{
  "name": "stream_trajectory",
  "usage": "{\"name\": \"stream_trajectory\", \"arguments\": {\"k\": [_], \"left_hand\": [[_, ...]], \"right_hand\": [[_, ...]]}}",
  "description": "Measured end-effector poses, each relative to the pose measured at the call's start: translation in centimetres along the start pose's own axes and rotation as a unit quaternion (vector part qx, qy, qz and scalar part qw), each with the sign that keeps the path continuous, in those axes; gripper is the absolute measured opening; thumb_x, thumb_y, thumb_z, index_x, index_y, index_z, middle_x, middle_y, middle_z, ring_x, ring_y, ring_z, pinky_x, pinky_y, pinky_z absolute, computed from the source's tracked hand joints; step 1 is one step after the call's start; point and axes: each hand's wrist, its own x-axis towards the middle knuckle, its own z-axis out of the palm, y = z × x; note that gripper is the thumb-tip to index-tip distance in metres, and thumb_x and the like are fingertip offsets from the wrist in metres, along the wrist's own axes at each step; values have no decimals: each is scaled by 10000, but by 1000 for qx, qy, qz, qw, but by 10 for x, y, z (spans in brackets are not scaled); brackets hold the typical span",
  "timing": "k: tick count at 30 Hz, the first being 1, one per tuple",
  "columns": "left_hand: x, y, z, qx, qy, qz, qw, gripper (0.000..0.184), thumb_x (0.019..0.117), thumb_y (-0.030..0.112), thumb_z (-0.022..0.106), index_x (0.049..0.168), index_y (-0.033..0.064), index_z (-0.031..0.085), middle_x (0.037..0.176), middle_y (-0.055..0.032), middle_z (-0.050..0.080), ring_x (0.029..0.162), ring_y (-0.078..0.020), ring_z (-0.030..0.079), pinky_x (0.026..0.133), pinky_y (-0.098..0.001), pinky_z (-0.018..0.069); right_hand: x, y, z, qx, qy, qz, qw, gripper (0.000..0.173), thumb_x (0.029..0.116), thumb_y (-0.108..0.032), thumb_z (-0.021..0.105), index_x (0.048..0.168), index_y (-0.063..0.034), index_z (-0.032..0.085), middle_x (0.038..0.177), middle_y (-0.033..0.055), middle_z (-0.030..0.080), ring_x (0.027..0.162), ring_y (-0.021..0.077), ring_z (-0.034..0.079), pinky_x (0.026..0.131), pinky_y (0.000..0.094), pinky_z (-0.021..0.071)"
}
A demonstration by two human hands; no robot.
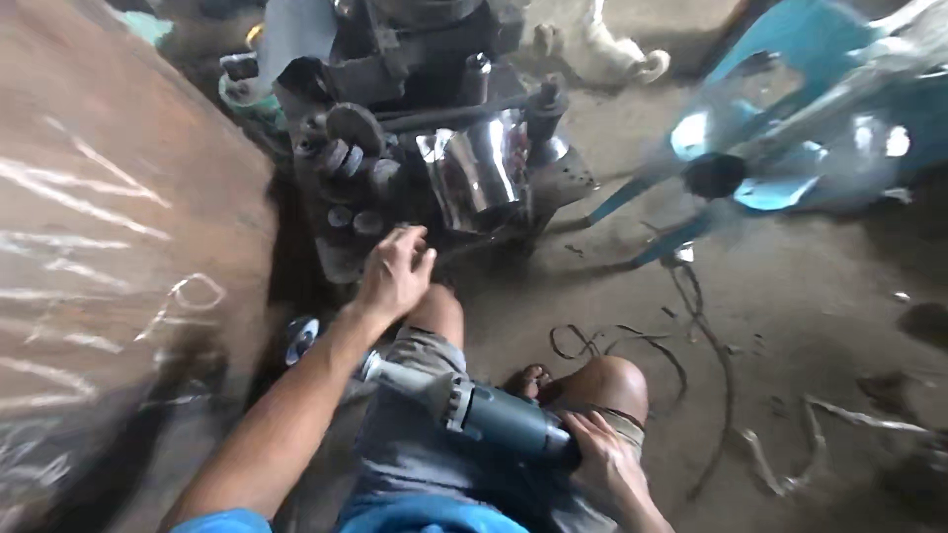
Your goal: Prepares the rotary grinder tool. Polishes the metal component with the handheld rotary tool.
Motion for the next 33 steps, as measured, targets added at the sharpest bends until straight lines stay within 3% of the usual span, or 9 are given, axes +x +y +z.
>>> {"name": "stream_trajectory", "arguments": {"k": [1, 3, 7, 11, 14, 18, 23, 29, 33], "left_hand": [[-29, 0, 4, -24, 46, 48, 998, 278, 1060, 220, 552, 1223, 30, 671, 1086, -125, 719, 962, -219, 715, 880, -419, 603], [-92, 2, 17, -68, 64, 79, 992, 236, 1057, 198, 495, 1053, 39, 670, 792, -55, 667, 677, -148, 662, 631, -353, 590], [-193, -7, 49, -82, 44, 4, 996, 312, 1079, 231, 397, 993, 34, 623, 626, -34, 558, 522, -143, 571, 486, -316, 500], [-232, -46, 46, -114, 10, -198, 974, 447, 1087, 366, 430, 854, 65, 665, 641, -22, 590, 576, -132, 612, 567, -336, 544], [-225, -67, 35, -207, -16, -324, 923, 426, 1026, 469, 561, 936, 70, 680, 754, -25, 653, 639, -136, 658, 629, -347, 589], [-200, -62, 37, -462, 29, -469, 752, 408, 1029, 390, 633, 1177, 15, 577, 944, -115, 671, 671, -193, 671, 595, -343, 596], [-177, -58, 52, -551, 122, -534, 629, 307, 974, 290, 724, 1121, 46, 611, 829, -69, 626, 605, -142, 585, 546, -284, 527], [-164, -58, 59, -603, 136, -536, 575, 193, 947, 246, 731, 1072, 122, 651, 756, -4, 581, 509, -74, 491, 467, -207, 456], [-164, -59, 58, -610, 132, -529, 576, 154, 957, 251, 711, 1029, 131, 649, 725, -8, 574, 489, -78, 485, 449, -205, 445]], "right_hand": [[0, -1, -1, 4, -6, 1, 1000, 559, 589, -295, 837, 1121, -147, 751, 1053, 49, 754, 1044, 323, 696, 829, 552, 582], [0, -3, -5, 15, -22, -1, 1000, 586, 592, -276, 841, 1150, -122, 748, 1081, 90, 753, 1054, 365, 692, 835, 589, 571], [5, -7, -9, 12, -35, -2, 999, 621, 581, -336, 843, 1152, -112, 745, 1080, 113, 750, 1041, 397, 690, 806, 613, 565], [8, -8, -9, 5, -34, -14, 999, 599, 576, -345, 842, 1111, -92, 747, 1045, 122, 751, 1013, 401, 695, 789, 612, 564], [11, -11, -9, -3, -39, -14, 999, 565, 581, -328, 845, 1077, -78, 742, 1026, 132, 750, 1013, 411, 694, 791, 616, 560], [10, -17, -11, -7, -24, -18, 1000, 578, 581, -311, 826, 1095, -60, 743, 1017, 151, 747, 997, 422, 695, 785, 621, 556], [7, -17, -7, -17, -15, -20, 1000, 611, 594, -365, 825, 1131, -83, 747, 1052, 127, 752, 1009, 397, 699, 798, 605, 563], [7, -14, -12, -5, -59, 23, 998, 578, 626, -335, 849, 1165, -157, 736, 1045, 75, 756, 1041, 336, 699, 838, 576, 570], [5, -11, -7, -8, -51, 16, 999, 564, 640, -353, 832, 1165, -175, 728, 1020, 44, 753, 1031, 302, 699, 828, 547, 576]]}}
